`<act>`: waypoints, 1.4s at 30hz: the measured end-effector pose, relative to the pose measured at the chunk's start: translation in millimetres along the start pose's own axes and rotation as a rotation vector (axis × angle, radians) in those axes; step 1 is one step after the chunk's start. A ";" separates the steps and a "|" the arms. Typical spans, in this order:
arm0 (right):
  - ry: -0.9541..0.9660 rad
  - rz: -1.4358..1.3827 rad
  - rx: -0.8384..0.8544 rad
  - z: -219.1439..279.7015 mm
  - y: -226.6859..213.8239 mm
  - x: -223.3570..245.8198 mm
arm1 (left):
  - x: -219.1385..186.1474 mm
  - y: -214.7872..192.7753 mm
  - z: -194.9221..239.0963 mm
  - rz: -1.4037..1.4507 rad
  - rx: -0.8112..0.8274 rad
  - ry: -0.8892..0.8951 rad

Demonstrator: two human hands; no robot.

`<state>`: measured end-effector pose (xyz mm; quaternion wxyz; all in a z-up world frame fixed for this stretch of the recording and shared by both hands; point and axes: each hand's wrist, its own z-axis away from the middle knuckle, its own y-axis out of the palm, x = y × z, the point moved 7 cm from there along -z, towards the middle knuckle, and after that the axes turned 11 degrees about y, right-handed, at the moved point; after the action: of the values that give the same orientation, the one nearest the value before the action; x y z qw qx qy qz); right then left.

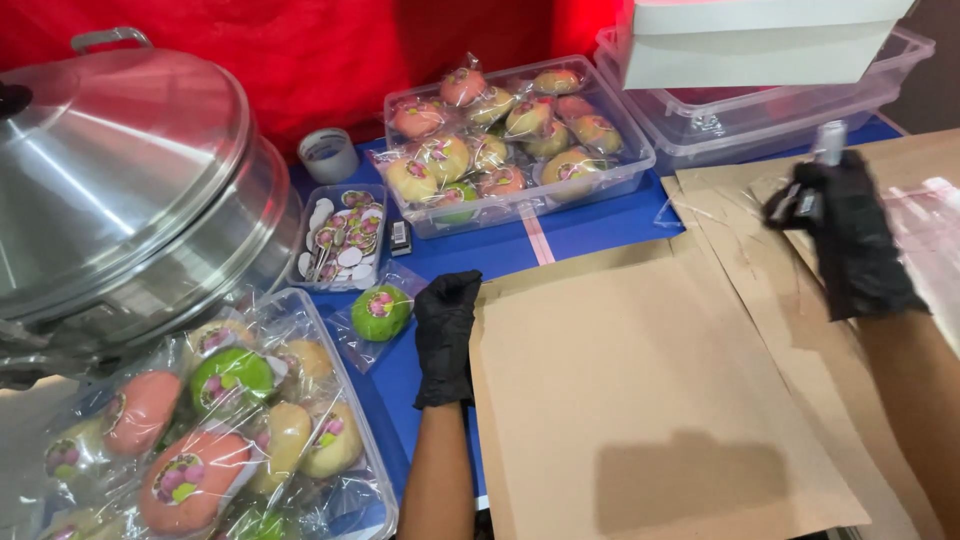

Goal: Assembling a cardboard box by folding the edges and securing the corners with a hand stapler.

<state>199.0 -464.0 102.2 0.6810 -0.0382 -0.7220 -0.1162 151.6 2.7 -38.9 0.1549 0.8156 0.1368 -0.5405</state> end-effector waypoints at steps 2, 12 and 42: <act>0.117 0.053 0.112 37.3 66.3 -11.0 | 3.9 -0.3 -0.8 -0.036 0.005 0.065; 0.364 -0.112 0.521 135.9 262.6 -116.3 | 31.6 2.0 -13.5 -0.203 0.084 -0.052; 0.307 0.069 0.501 69.4 273.3 -171.5 | 33.9 2.0 -39.5 0.058 0.020 -0.093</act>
<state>201.6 -166.0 -39.4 0.7739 0.1245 -0.6152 0.0845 198.3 18.6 -55.4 0.1685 0.7947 0.1001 -0.5744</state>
